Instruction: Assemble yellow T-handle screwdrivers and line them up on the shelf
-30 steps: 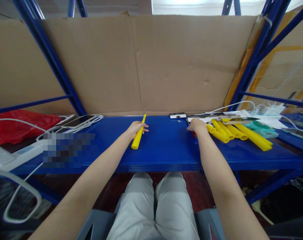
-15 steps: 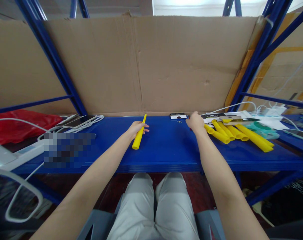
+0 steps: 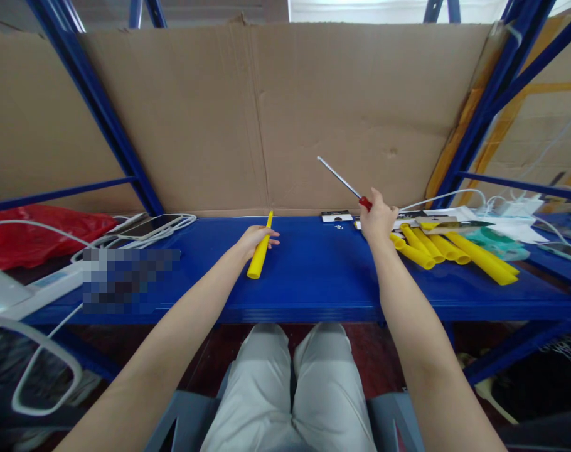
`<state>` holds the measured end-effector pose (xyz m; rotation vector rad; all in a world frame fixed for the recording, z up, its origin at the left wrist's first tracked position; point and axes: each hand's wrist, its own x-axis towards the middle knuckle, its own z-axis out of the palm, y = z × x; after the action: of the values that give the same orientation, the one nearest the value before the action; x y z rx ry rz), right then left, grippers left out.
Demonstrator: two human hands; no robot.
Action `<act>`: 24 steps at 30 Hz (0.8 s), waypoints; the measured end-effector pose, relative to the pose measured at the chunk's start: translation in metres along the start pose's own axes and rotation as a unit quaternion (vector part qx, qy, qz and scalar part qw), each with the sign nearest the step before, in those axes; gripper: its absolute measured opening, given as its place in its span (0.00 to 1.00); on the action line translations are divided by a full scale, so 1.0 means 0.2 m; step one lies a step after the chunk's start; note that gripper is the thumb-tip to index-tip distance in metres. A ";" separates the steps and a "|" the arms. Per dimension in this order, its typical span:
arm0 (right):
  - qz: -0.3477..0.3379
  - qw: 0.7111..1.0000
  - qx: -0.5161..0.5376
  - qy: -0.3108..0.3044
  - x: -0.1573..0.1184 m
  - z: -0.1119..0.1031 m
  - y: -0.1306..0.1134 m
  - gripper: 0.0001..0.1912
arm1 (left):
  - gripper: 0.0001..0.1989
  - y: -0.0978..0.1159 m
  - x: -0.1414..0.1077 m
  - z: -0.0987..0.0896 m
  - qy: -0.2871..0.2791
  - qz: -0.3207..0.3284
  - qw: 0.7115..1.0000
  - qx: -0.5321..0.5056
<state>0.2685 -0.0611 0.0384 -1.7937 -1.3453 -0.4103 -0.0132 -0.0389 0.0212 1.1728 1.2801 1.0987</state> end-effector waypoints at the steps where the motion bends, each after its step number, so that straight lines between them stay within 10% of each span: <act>1: -0.006 1.000 0.001 0.000 0.00 0.00 0.00 0.26 | 0.14 0.00 0.00 0.00 0.000 -0.001 1.000 -0.002; 13: -0.043 0.991 0.039 -0.119 0.02 0.08 0.06 0.19 | 0.14 0.00 0.02 -0.03 -0.001 -0.030 0.999 -0.034; 24: 0.181 0.948 0.170 -0.199 0.07 0.30 0.23 0.07 | 0.12 0.00 0.02 -0.02 0.003 -0.044 0.998 -0.041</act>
<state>0.3027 -0.0093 -0.0071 -1.8292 -1.2170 0.3826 -0.0173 -0.0346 0.0218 1.0431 1.2679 1.0812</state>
